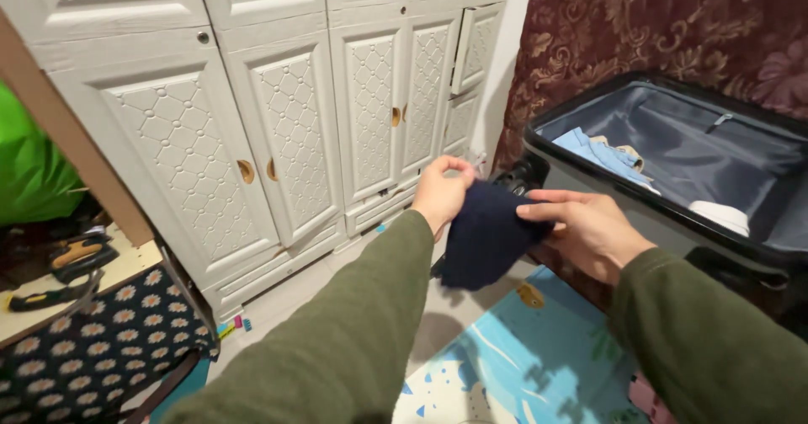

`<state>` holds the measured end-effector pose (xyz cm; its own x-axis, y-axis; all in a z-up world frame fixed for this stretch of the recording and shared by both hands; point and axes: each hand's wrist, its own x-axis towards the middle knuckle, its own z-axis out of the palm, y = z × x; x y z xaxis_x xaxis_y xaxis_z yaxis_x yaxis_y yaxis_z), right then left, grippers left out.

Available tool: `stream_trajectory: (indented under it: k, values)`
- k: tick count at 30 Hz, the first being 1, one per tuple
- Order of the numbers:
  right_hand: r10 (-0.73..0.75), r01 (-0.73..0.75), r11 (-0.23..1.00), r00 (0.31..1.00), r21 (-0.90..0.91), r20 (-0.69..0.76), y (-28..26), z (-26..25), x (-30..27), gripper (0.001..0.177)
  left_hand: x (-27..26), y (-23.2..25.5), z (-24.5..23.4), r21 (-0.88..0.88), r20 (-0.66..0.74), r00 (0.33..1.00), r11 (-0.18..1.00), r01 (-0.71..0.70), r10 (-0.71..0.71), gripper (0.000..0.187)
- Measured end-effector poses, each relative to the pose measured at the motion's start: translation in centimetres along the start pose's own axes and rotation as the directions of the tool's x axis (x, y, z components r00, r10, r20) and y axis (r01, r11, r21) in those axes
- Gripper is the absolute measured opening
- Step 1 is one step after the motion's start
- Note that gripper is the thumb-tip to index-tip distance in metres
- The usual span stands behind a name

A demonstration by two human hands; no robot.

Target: Packing clothes into a suitcase in a room.

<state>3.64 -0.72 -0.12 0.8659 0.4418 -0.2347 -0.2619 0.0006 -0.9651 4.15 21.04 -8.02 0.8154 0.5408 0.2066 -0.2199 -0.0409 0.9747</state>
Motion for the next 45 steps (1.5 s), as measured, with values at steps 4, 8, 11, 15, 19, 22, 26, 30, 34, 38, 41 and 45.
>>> stream_trajectory:
  k: [4,8,11,15,19,22,26,30,34,38,41,45]
  values:
    - [-0.155,0.127,0.936,0.986,-0.329,-0.062,-0.9,-0.7,2.4,0.040,-0.7,2.6,0.2,0.103,-0.076,0.986,0.984,-0.143,0.151,0.014]
    - [-0.238,0.219,0.778,0.970,-0.588,0.046,-2.4,-0.2,3.4,0.033,1.2,2.2,0.6,-0.148,0.114,0.976,0.975,-0.167,0.184,0.014]
    - [-0.217,0.177,0.624,0.975,-0.761,0.048,-2.8,0.7,3.9,0.031,1.5,3.7,0.2,-0.214,0.297,0.944,0.974,-0.080,0.143,0.022]
    - [-0.186,0.267,0.687,0.964,-0.676,0.192,-3.7,2.2,5.3,0.021,2.0,4.7,-1.6,-0.157,0.310,0.951,0.985,0.064,-0.012,0.042]
    - [-0.210,0.298,0.776,0.953,-0.555,0.218,-5.9,5.3,4.6,0.022,4.9,-0.6,-3.2,-0.169,0.384,0.922,0.977,0.128,-0.054,0.068]
    - [-0.133,0.108,0.896,0.991,-0.431,-0.027,-7.4,5.7,5.0,0.023,2.4,-0.2,-4.0,-0.177,0.470,0.862,0.935,0.306,-0.193,0.099]
    - [-0.131,0.131,0.991,0.991,-0.025,0.012,-8.2,3.5,8.6,0.025,-2.0,3.0,-4.4,-0.206,0.356,0.496,0.452,0.868,-0.792,0.130]
    - [-0.094,0.089,0.954,0.996,0.286,0.004,-8.2,0.2,14.5,0.025,1.7,-1.8,-1.8,-0.518,0.640,0.476,0.118,0.847,-0.603,0.139]
    - [-0.146,0.158,0.945,0.987,0.286,-0.063,-9.0,-2.0,17.1,0.027,8.2,-2.3,0.8,-0.761,0.515,0.763,0.202,0.617,-0.391,0.119]
    - [-0.154,0.197,0.939,0.974,0.282,-0.167,-11.5,-5.5,18.7,0.021,15.0,-0.5,4.1,-0.885,0.164,0.933,0.369,0.283,-0.321,0.066]
    - [-0.234,0.274,0.914,0.958,0.299,-0.164,-13.5,-11.6,21.0,0.020,18.9,2.2,9.3,-0.881,0.121,0.974,0.431,0.194,-0.191,0.040]
    - [-0.271,0.333,0.929,0.907,0.158,-0.322,-14.5,-22.7,23.3,0.018,21.6,3.9,18.4,-0.772,0.188,0.968,0.585,0.249,-0.165,0.024]
